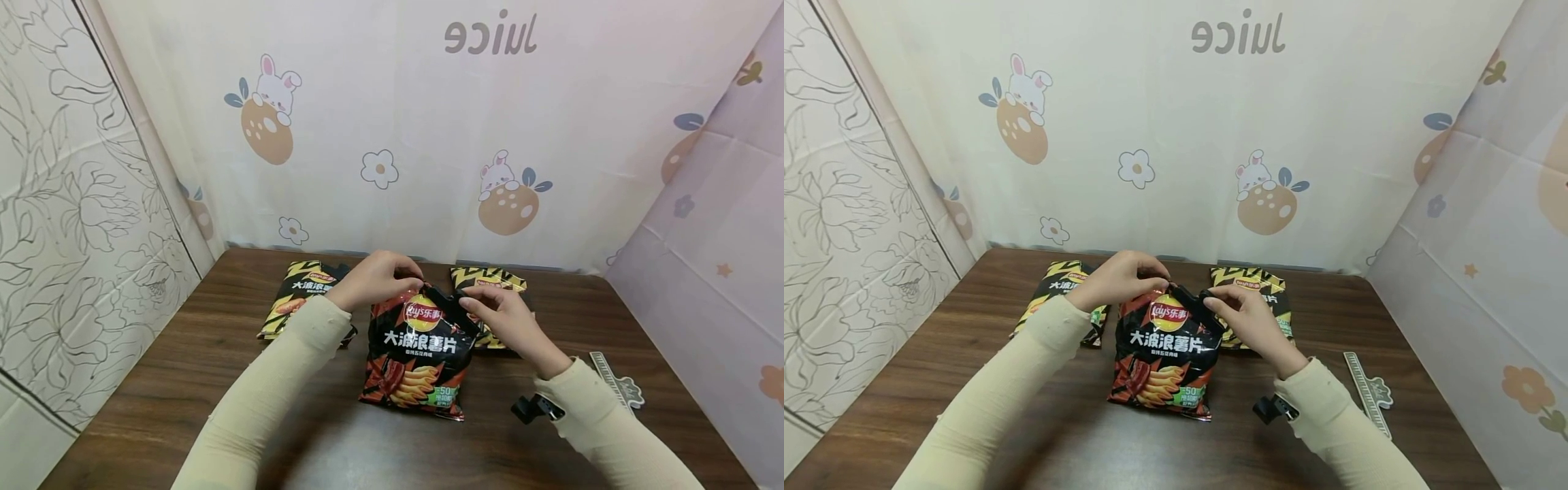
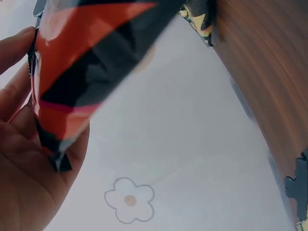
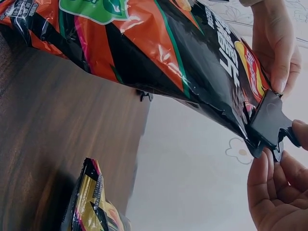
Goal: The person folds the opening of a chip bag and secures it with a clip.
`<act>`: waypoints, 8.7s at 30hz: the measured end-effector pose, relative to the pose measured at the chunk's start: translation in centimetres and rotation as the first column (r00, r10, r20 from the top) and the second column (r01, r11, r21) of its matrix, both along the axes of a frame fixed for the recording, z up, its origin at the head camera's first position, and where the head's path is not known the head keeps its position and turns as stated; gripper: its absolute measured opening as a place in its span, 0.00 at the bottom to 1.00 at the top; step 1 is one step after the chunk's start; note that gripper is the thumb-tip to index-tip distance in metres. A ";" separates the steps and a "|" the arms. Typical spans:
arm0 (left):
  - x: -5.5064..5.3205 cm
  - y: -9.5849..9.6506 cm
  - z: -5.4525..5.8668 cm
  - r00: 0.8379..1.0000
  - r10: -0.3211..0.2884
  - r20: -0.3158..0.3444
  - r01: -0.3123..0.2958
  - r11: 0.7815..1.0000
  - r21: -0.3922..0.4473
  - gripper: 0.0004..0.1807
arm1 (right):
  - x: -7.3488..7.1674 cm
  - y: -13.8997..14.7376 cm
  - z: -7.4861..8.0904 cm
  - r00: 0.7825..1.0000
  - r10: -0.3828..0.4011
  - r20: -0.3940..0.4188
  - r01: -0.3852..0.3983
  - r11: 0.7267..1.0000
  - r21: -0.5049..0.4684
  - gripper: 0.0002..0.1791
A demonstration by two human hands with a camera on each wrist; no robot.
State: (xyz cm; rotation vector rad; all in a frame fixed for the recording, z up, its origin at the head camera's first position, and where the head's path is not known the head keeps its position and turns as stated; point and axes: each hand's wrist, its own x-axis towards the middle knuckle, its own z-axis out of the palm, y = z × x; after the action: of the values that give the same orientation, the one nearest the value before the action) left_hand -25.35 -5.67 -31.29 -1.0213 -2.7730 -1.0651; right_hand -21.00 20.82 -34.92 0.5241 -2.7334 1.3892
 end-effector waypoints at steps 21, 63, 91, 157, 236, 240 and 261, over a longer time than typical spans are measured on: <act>0.8 -2.8 -3.8 0.976 0.166 0.143 -0.205 0.920 0.332 0.16 | -0.3 0.0 -0.9 0.999 -0.015 0.028 0.016 0.998 -0.058 0.24; 5.6 -2.0 -10.9 0.874 0.097 0.476 -0.331 0.837 0.437 0.32 | -0.1 -0.9 -1.2 0.989 -0.088 0.120 0.107 0.981 -0.161 0.27; 6.9 -1.3 -12.6 0.868 0.146 0.474 -0.386 0.799 0.461 0.25 | -1.4 -1.5 -1.9 0.956 -0.077 0.283 0.179 0.918 -0.354 0.33; 5.9 -1.1 -12.8 0.820 0.165 0.547 -0.473 0.734 0.488 0.22 | 1.7 -3.1 -8.5 0.918 -0.012 0.396 0.201 0.875 -0.441 0.30; 0.6 0.0 -12.6 0.713 0.391 0.583 -0.673 0.617 0.409 0.30 | -5.7 -5.0 -8.2 0.919 -0.224 0.325 0.287 0.945 -0.158 0.30; 0.3 -0.1 -12.4 0.719 0.383 0.580 -0.661 0.634 0.401 0.32 | -6.1 -4.9 -8.0 0.917 -0.224 0.329 0.282 0.949 -0.140 0.31; -0.4 -0.9 -12.1 0.682 0.355 0.639 -0.644 0.706 0.294 0.39 | -7.4 -4.9 -8.4 0.898 -0.186 0.399 0.239 0.967 -0.088 0.44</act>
State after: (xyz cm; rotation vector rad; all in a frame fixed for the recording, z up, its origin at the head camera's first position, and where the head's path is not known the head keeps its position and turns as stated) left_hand -25.74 -6.59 -43.38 0.1947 -2.5677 -2.0251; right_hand -28.41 15.89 -43.34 -0.0725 -2.8360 1.7608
